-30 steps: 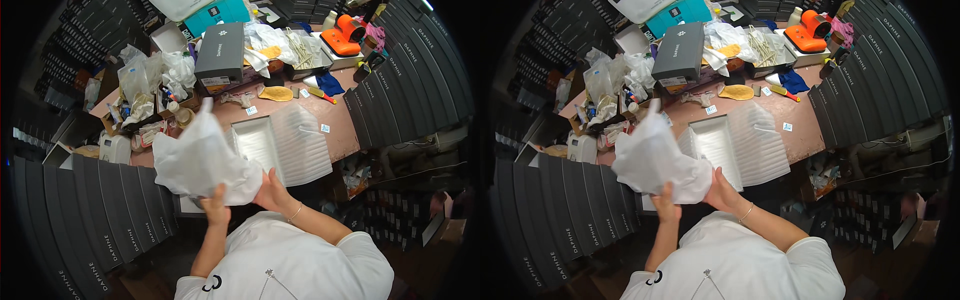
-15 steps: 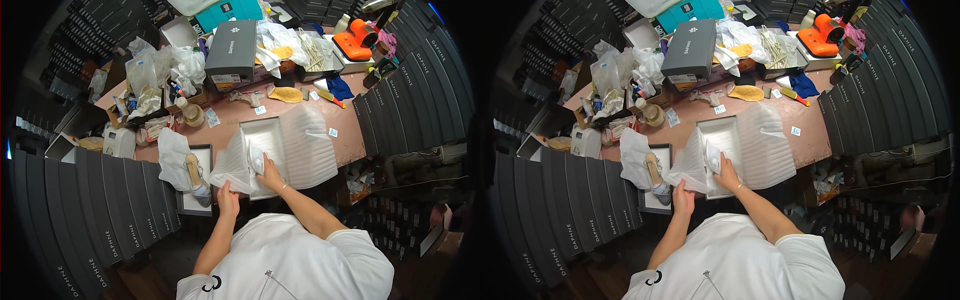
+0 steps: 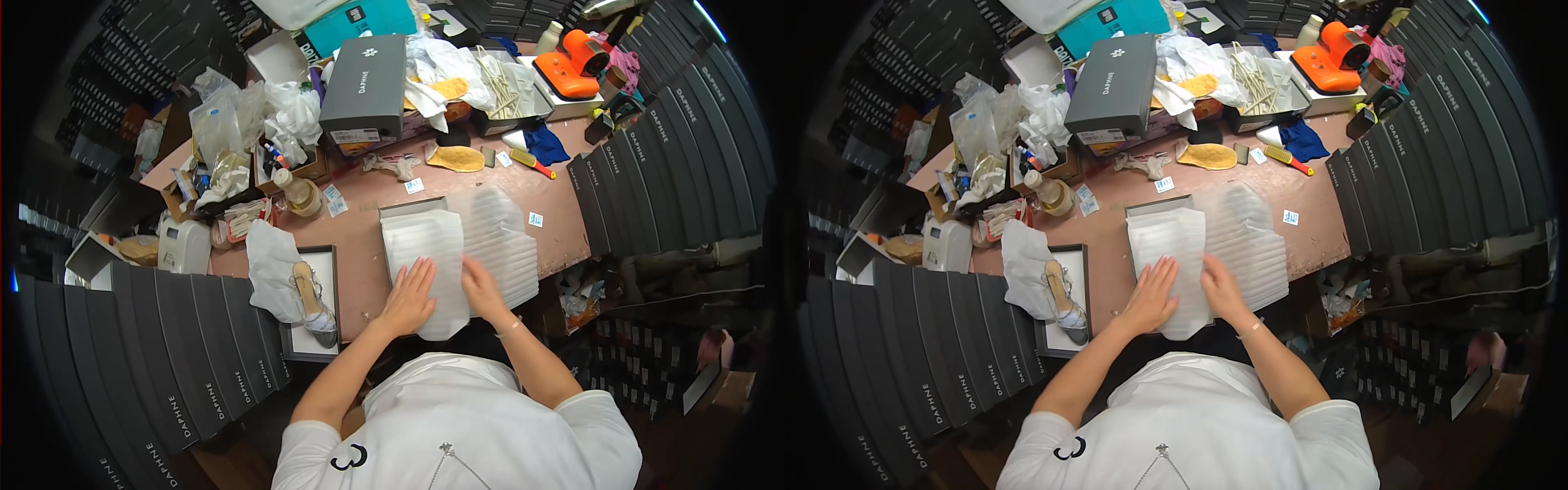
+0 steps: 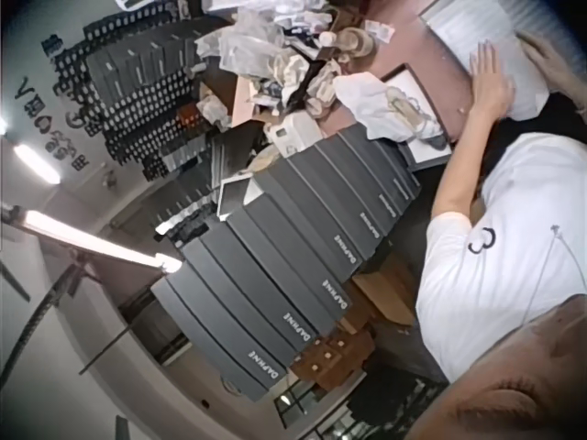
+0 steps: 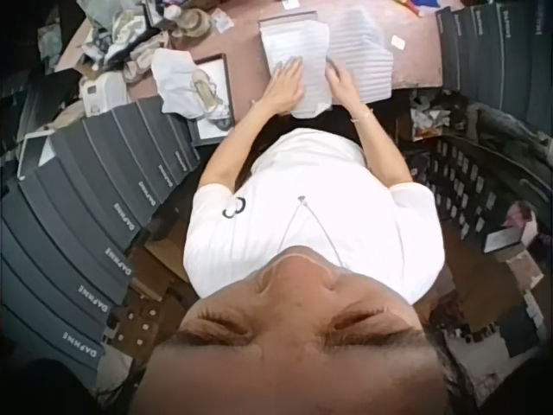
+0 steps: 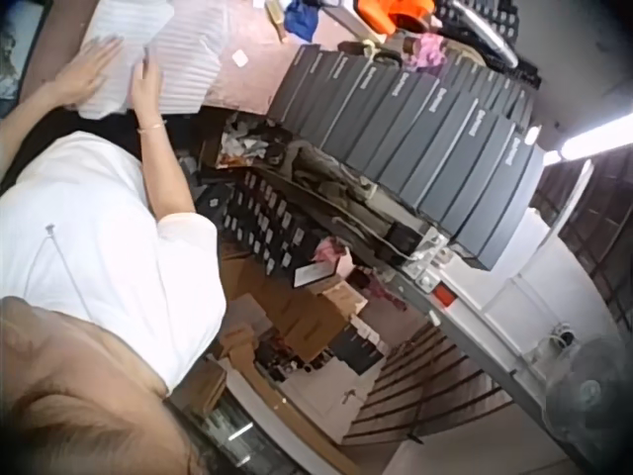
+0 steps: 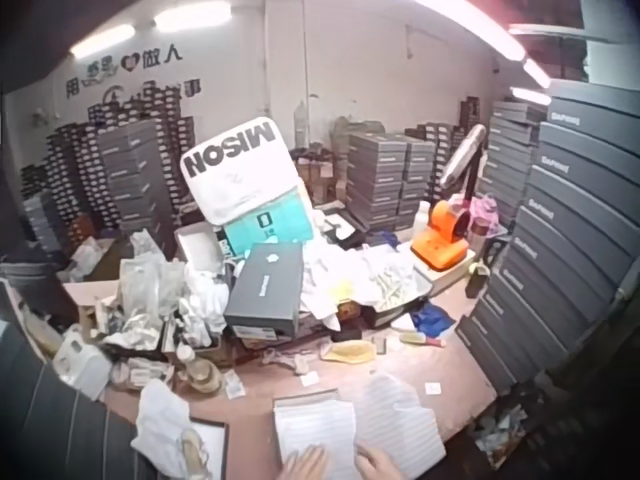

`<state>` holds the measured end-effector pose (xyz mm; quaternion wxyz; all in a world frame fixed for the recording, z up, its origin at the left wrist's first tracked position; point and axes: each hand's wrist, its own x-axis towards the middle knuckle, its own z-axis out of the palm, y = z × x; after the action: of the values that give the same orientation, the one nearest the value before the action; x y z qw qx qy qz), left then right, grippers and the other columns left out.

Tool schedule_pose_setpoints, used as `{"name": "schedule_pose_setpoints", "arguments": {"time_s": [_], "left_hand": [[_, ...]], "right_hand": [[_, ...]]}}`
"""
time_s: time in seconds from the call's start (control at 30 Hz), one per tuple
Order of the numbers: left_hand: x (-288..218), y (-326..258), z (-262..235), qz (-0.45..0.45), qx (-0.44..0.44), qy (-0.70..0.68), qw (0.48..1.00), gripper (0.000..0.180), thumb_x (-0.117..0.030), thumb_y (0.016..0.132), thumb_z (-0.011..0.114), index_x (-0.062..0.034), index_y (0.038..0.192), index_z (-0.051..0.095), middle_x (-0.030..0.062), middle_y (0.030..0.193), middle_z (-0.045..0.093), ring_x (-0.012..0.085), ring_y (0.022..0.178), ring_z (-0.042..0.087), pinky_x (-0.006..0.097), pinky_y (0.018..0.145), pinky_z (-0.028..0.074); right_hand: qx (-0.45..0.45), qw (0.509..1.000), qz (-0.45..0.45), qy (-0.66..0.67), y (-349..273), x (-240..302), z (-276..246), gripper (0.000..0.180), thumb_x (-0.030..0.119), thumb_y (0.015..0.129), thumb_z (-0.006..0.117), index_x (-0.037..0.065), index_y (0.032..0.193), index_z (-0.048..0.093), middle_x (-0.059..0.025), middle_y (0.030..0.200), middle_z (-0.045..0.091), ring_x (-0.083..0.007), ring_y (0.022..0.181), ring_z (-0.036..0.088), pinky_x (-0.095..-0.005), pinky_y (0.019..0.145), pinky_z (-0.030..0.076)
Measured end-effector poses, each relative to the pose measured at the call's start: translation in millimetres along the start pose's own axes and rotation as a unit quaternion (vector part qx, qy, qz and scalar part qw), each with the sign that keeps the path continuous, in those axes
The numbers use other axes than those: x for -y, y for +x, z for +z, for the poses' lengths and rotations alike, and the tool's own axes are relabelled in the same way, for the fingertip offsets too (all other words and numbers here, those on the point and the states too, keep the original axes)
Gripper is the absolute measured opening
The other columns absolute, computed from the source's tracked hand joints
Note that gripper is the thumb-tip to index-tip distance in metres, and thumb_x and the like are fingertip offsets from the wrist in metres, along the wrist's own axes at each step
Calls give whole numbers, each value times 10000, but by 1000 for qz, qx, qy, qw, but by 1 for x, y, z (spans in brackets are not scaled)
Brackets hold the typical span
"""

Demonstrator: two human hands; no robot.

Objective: Packing finished high-heeled shoes into boxes with protective paper and stacking the boxes.

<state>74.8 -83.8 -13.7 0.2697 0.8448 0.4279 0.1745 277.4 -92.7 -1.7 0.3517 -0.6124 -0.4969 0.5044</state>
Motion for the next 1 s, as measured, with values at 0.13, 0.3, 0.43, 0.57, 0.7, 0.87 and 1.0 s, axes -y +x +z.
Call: {"name": "schedule_pose_setpoints", "arguments": {"time_s": [0.13,0.3,0.43,0.57,0.7,0.87,1.0], "left_hand": [[17,40,41,-66,167,256,950,541,-254,829,597,49,1266,493,233,1381,421,350,1362,303,534,1115,196],[52,18,7,-102,-237,-51,965,388,-78,834,585,27,1205,538,221,1258,518,374,1277,408,472,1077,308],[98,-88,-43,-332,-392,58,856,638,-151,779,718,52,1294,401,285,1298,436,419,1235,408,461,1047,336],[138,-136,-30,-492,-264,42,829,808,-309,720,775,12,1329,352,269,1226,500,440,1164,444,483,992,367],[162,-146,-35,-473,-257,44,842,620,-330,726,748,25,1178,518,226,1098,591,393,1065,523,493,923,403],[110,-161,-94,-323,-99,-595,729,307,-183,859,647,18,1083,589,71,880,655,105,763,624,255,661,517],[60,-133,-121,-252,190,-422,850,440,-213,796,702,22,1155,602,93,944,674,147,800,625,267,731,493]], "right_hand": [[-7,990,-78,121,-32,54,6,473,155,964,468,-19,1394,378,-169,1403,438,-250,1308,406,-336,1084,302],[127,986,44,-100,-2,-53,64,696,335,951,519,-111,1409,244,-315,1440,300,-378,1362,298,-418,1122,235],[148,959,-9,-241,0,-88,81,760,346,913,575,-133,1395,235,-352,1416,295,-437,1347,276,-438,1125,222],[134,964,-75,-218,-6,-64,79,730,286,894,616,-103,1399,260,-346,1400,323,-434,1335,297,-448,1110,251],[186,967,-94,-147,-16,27,68,666,230,887,638,-31,1408,315,-293,1394,372,-370,1298,390,-416,1050,357],[270,961,-65,13,-3,92,62,618,240,858,683,31,1376,419,-206,1370,437,-338,1214,490,-383,992,428],[367,813,-364,-268,7,160,84,832,344,766,751,39,1421,338,-254,1368,416,-387,1130,534,-399,974,434]]}}
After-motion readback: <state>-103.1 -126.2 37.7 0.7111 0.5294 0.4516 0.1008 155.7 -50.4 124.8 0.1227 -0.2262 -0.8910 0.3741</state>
